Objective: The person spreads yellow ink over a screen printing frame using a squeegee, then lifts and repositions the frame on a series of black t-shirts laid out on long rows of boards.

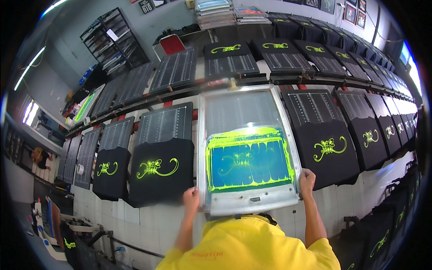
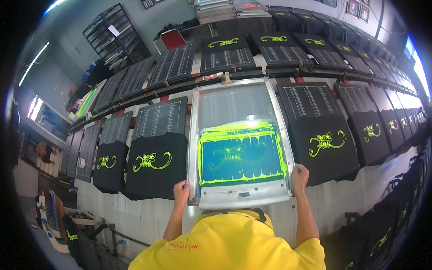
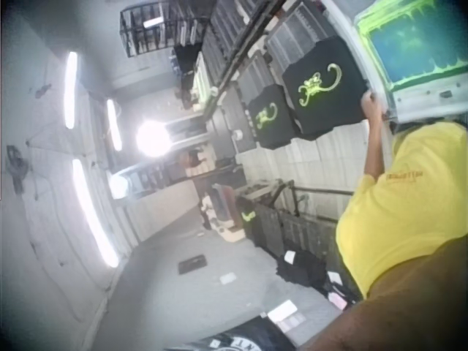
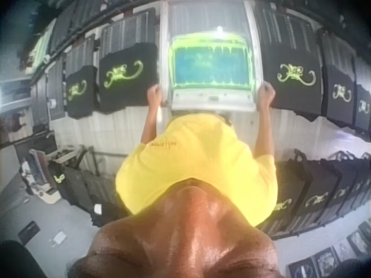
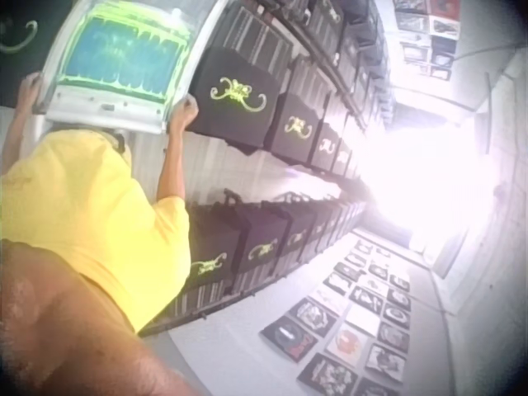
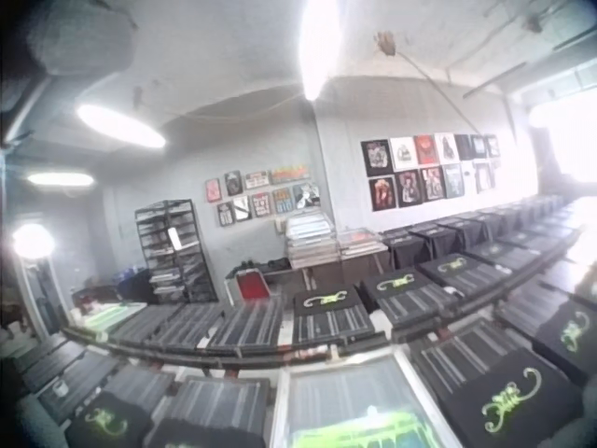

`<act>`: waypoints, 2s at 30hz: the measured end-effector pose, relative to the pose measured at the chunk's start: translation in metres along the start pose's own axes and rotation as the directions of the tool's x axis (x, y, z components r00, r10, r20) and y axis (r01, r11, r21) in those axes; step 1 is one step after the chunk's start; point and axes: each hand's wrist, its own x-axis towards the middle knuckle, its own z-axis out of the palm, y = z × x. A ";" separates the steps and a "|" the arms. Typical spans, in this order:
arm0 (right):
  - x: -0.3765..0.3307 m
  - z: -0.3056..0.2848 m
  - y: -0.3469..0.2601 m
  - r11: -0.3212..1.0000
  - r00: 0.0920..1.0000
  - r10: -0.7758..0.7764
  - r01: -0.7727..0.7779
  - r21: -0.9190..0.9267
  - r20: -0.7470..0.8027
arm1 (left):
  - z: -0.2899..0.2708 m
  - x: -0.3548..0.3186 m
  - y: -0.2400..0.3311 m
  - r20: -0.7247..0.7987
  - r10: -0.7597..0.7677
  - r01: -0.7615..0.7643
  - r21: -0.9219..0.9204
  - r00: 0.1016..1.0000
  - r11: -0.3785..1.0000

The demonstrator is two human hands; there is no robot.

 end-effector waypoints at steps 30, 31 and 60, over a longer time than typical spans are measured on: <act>-0.036 -0.012 -0.024 0.816 0.904 -0.418 0.417 -0.400 0.087 | -0.022 -0.036 -0.008 0.047 0.021 -0.017 -0.094 0.999 0.995; -0.035 -0.015 -0.021 0.808 0.915 -0.395 0.389 -0.443 0.081 | -0.023 -0.039 -0.010 0.050 0.035 -0.028 -0.137 0.998 0.990; 0.000 0.004 -0.001 0.998 1.000 0.012 -0.012 -0.064 -0.002 | 0.000 -0.015 0.010 -0.062 0.017 -0.013 0.076 0.998 0.997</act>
